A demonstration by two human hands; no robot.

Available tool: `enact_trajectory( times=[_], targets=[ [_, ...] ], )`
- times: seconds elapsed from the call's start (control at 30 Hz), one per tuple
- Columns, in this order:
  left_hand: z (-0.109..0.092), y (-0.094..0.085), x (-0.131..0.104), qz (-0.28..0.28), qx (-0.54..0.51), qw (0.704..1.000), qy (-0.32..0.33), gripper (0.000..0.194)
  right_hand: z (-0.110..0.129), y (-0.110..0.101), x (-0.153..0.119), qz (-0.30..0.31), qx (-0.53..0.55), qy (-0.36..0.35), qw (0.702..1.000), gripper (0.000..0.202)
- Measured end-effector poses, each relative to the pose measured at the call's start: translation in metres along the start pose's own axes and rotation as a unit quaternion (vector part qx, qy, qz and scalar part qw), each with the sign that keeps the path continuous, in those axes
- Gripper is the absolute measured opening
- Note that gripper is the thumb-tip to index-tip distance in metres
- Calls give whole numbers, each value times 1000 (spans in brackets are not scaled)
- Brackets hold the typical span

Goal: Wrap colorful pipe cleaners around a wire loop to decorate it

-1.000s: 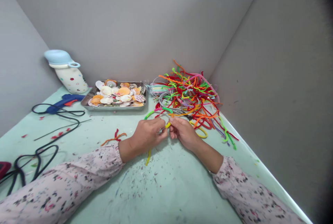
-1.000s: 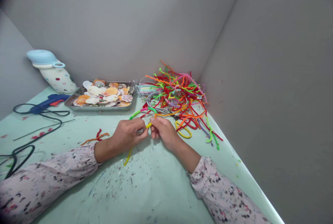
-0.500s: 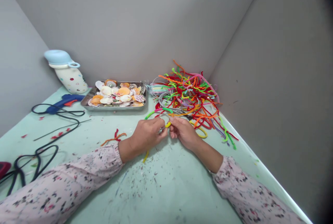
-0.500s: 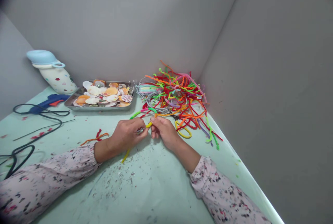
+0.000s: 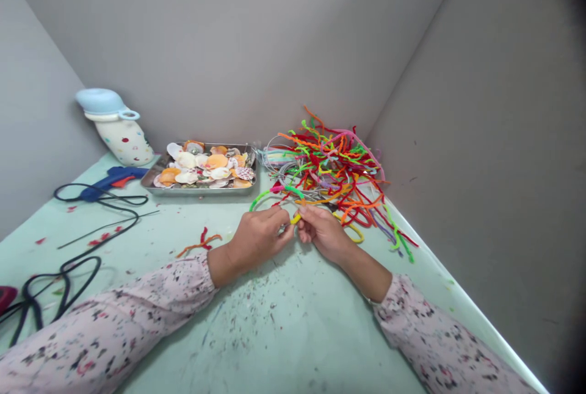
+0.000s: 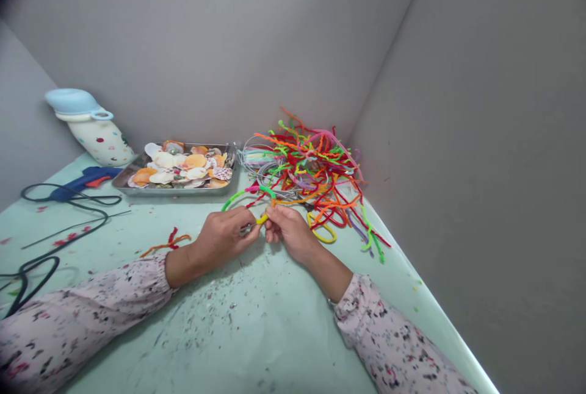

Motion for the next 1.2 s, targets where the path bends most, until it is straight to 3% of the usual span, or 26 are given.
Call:
enact_trajectory(
  times=[0.1, 0.2, 0.3, 0.37, 0.47, 0.6, 0.67, 0.77, 0.83, 0.93, 1.03, 1.2],
  targets=[
    [2, -4, 1, -18, -32, 999, -17, 12, 1, -2, 0, 0, 32, -3, 999, 30],
    [-3, -18, 2, -89, -37, 995, -9, 21, 3, -4, -1, -9, 72, -9, 997, 25],
    [-17, -31, 1, -147, -48, 986, 58, 23, 7, -3, -3, -11, 106, -22, 994, 20],
    [-30, -28, 0, -107, -98, 981, 128, 17, 9, -3, -5, -13, 116, -34, 993, 19],
    [-37, -21, -2, -38, -124, 980, 153, 6, 11, -6, -5, -37, 126, -47, 990, 18],
    [-44, -14, -2, 12, -141, 973, 185, 12, 12, -11, -5, -62, 141, -66, 986, 17],
    [-38, -7, 0, 39, -177, 975, 126, 13, 14, -10, -6, -52, 150, -77, 984, 15],
    [-12, 6, 0, 27, -280, 957, -65, 13, 15, -7, -6, -34, 147, -79, 985, 15],
    [3, 17, -3, 4, -363, 916, -173, 15, 15, -6, -6, -30, 137, -77, 987, 16],
    [20, 28, -8, -24, -442, 850, -285, 22, 13, -6, -5, -22, 123, -74, 989, 17],
    [24, 32, -9, -35, -479, 818, -318, 26, 11, -4, -4, -8, 109, -68, 992, 18],
    [26, 28, -10, -59, -475, 812, -335, 26, 10, 0, -3, 1, 69, -59, 996, 20]
  ],
)
Point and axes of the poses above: each hand's wrist, its own x-axis towards the middle knuckle, its own y-axis out of the palm, z = x × y, the point moved 6 cm from there along x, towards the middle knuckle, and after that the axes turned 12 degrees about y, right-handed, at the moved point
